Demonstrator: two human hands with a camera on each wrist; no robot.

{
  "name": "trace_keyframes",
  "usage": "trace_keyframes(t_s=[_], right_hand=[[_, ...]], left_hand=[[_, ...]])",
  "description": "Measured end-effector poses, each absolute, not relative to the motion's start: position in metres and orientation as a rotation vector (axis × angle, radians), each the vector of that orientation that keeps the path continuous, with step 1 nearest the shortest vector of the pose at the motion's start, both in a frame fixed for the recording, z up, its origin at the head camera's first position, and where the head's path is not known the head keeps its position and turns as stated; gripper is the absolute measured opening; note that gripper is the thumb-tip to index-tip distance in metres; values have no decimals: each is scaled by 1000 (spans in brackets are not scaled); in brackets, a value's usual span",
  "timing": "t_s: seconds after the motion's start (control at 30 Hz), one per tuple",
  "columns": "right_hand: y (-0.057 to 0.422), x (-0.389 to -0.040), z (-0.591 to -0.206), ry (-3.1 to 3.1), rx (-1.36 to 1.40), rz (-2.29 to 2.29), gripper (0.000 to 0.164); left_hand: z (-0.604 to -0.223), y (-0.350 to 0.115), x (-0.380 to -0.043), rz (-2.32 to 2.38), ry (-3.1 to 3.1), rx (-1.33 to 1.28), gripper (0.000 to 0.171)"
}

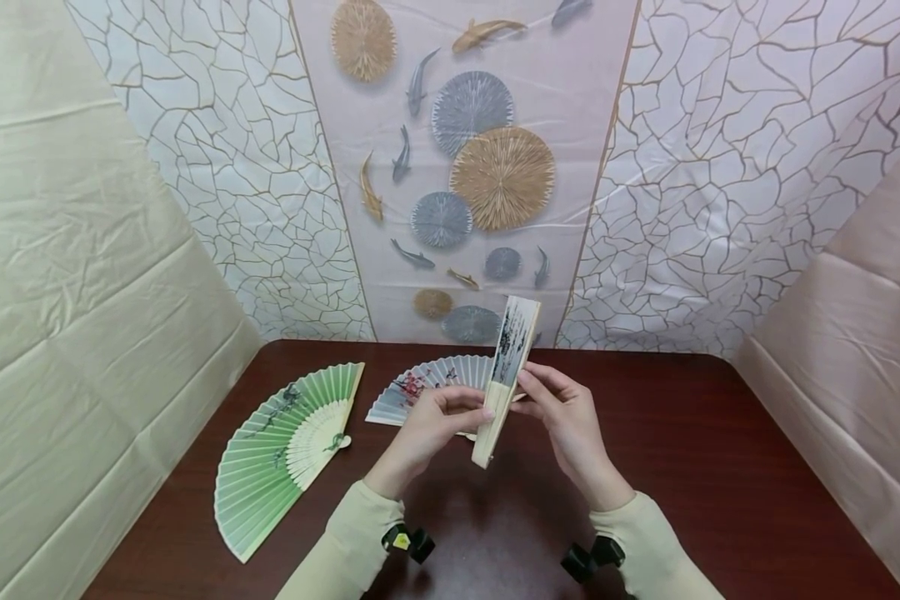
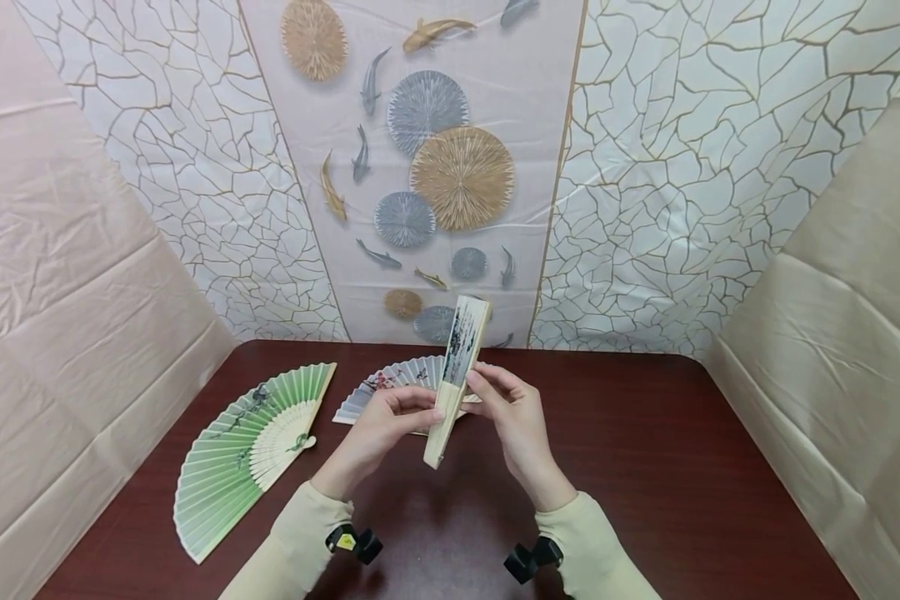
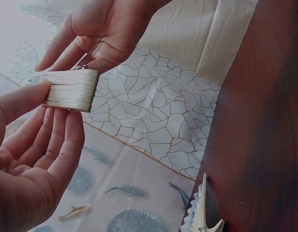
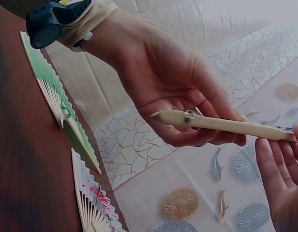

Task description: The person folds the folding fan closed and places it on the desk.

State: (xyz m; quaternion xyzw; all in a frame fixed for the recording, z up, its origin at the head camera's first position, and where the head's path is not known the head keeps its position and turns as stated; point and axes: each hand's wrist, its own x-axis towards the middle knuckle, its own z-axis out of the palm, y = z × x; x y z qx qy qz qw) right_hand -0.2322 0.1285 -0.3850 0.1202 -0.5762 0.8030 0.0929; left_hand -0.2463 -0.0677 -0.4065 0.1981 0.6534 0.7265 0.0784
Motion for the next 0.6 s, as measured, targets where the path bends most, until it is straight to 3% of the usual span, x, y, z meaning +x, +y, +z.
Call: trace_keyframes(t_s=[0.6], right_hand=[[154, -243, -367, -1708, 332, 2297, 17]], left_hand=[[-421, -61, -242, 2136, 1952, 555, 28]])
